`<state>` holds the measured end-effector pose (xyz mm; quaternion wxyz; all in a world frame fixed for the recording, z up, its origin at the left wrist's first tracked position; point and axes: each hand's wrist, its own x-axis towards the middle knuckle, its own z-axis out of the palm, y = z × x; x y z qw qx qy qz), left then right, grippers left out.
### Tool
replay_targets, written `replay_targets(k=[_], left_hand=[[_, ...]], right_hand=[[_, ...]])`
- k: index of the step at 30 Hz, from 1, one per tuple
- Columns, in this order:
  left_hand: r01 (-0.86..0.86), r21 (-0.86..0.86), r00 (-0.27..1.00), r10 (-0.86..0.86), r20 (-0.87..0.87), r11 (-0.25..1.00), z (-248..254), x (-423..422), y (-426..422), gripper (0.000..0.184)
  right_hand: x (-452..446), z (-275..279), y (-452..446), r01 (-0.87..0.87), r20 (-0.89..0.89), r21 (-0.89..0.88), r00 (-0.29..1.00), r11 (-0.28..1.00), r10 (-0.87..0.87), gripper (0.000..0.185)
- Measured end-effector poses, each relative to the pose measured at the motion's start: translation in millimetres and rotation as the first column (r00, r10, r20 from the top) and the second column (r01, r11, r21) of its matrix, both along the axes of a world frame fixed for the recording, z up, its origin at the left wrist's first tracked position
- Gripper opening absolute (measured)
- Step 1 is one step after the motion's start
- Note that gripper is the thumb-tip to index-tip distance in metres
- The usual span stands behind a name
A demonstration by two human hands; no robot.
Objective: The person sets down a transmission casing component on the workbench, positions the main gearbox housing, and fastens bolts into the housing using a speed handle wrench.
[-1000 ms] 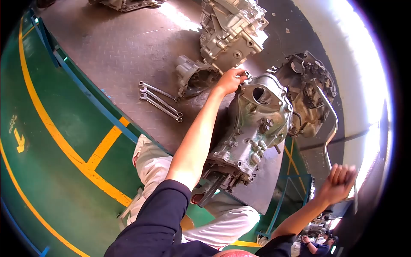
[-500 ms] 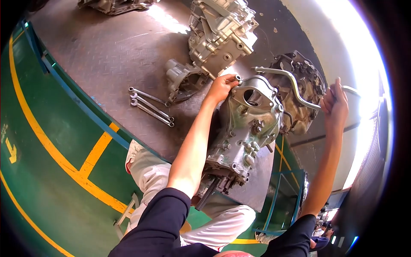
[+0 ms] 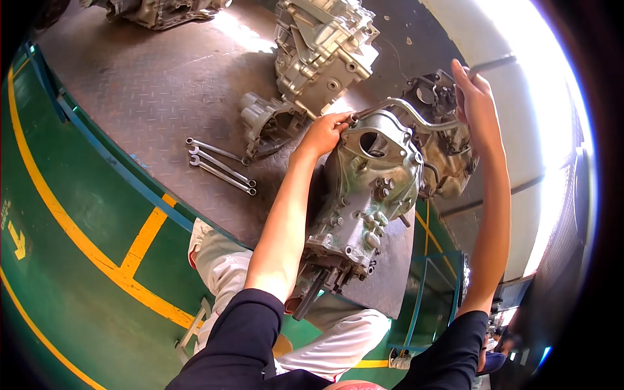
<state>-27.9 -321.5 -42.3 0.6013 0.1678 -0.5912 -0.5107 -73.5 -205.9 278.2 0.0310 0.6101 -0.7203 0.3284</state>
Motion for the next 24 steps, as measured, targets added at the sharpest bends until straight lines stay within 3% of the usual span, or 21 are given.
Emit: replay_targets(k=[10,13,14,18,20,23,24], left_hand=[[-0.070,-0.019,0.997,0.070,0.030,0.997,-2.6,-2.0,1.3,0.033],[-0.065,0.018,0.997,0.064,0.032,0.998,-3.8,-3.6,0.3,0.034],[-0.081,0.050,0.994,0.077,0.082,0.995,-3.1,-1.1,0.4,0.034],[-0.070,0.150,0.992,0.053,0.118,0.986,-8.9,16.5,-3.0,0.034],[0.010,0.195,0.999,-0.003,-0.034,0.981,-21.6,13.1,-9.9,0.035],[0.065,0.158,0.990,-0.044,-0.132,0.985,-20.7,3.7,-9.5,0.036],[0.073,0.187,0.996,-0.061,-0.071,0.980,-14.8,3.4,-6.4,0.033]], right_hand=[[-33.9,37.4,-84.4,0.097,-0.320,0.184,0.947,0.978,-0.034,0.050],[-37.0,34.8,-91.5,0.046,-0.195,0.192,0.981,0.980,-0.008,0.054],[-16.8,3.4,-80.7,0.122,-0.400,-0.265,0.889,0.957,-0.224,0.055],[-66.8,-21.8,-99.7,0.084,-0.391,-0.349,0.892,0.933,-0.227,0.053],[-71.4,-24.8,-96.2,0.098,-0.310,-0.211,0.937,0.973,-0.162,0.054],[-52.6,-17.8,-95.4,0.005,-0.333,-0.271,0.938,0.963,-0.098,0.055],[-43.6,-12.1,-92.4,-0.025,-0.362,-0.283,0.929,0.959,-0.082,0.056]])
